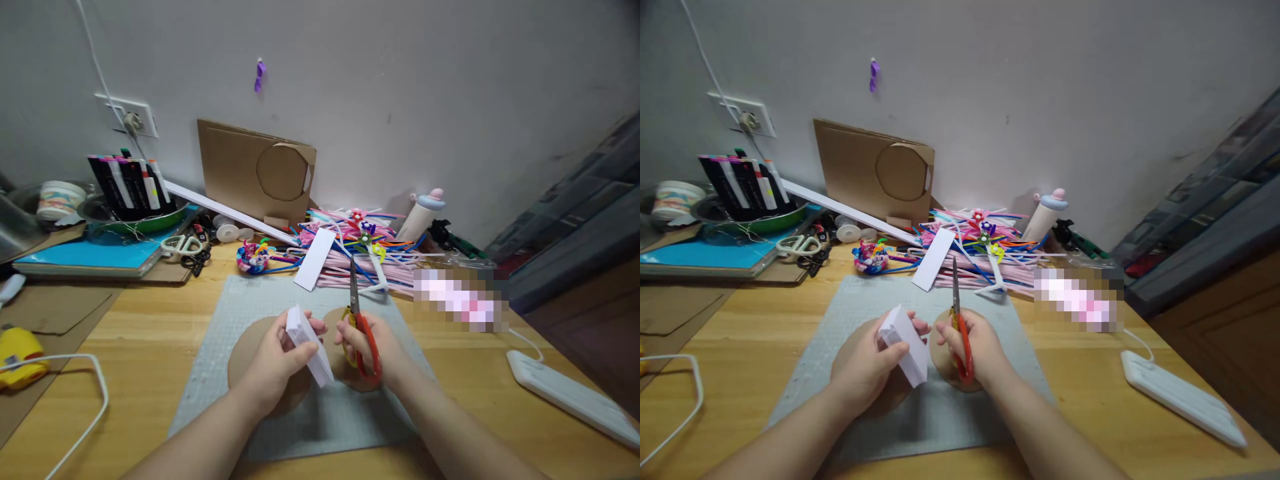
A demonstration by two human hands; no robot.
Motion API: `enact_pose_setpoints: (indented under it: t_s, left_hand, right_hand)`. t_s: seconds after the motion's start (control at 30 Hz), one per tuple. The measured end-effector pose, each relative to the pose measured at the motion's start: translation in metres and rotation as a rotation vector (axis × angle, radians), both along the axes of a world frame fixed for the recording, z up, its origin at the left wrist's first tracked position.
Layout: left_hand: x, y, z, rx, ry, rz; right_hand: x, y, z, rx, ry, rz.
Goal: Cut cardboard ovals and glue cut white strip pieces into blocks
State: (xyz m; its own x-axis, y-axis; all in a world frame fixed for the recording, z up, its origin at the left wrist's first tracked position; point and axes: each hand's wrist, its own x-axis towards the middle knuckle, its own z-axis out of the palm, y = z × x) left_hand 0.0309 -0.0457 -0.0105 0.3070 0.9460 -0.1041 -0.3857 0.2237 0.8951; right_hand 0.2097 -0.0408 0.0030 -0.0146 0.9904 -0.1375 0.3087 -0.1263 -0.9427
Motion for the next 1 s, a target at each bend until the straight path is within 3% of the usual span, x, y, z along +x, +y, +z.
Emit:
enact_pose_setpoints:
  t_s: [0.2, 0.4, 0.67, 0.8, 1.0]
  left_hand:
    - [-0.004, 0.014, -0.004, -0.310, -0.196, 0.076]
    - [-0.004, 0.017, 0.001, -0.456, -0.070, 0.138]
    - [-0.006, 0.020, 0.001, -0.467, 0.009, 0.159]
    - [-0.007, 0.021, 0.003, -0.453, 0.017, 0.154]
    - [-0.008, 0.020, 0.004, -0.438, 0.025, 0.144]
  right_hand:
    - [0.002, 0.028, -0.001, 0.015, 0.088, -0.065]
    - [0.011, 0.088, -0.021, 0.073, -0.002, -0.206]
    - [0.000, 0.138, -0.040, 0.045, -0.079, -0.158]
    - [-0.010, 0.147, -0.047, -0.010, -0.028, -0.123]
    - [-0.015, 0.147, -0.044, -0.033, 0.073, -0.189]
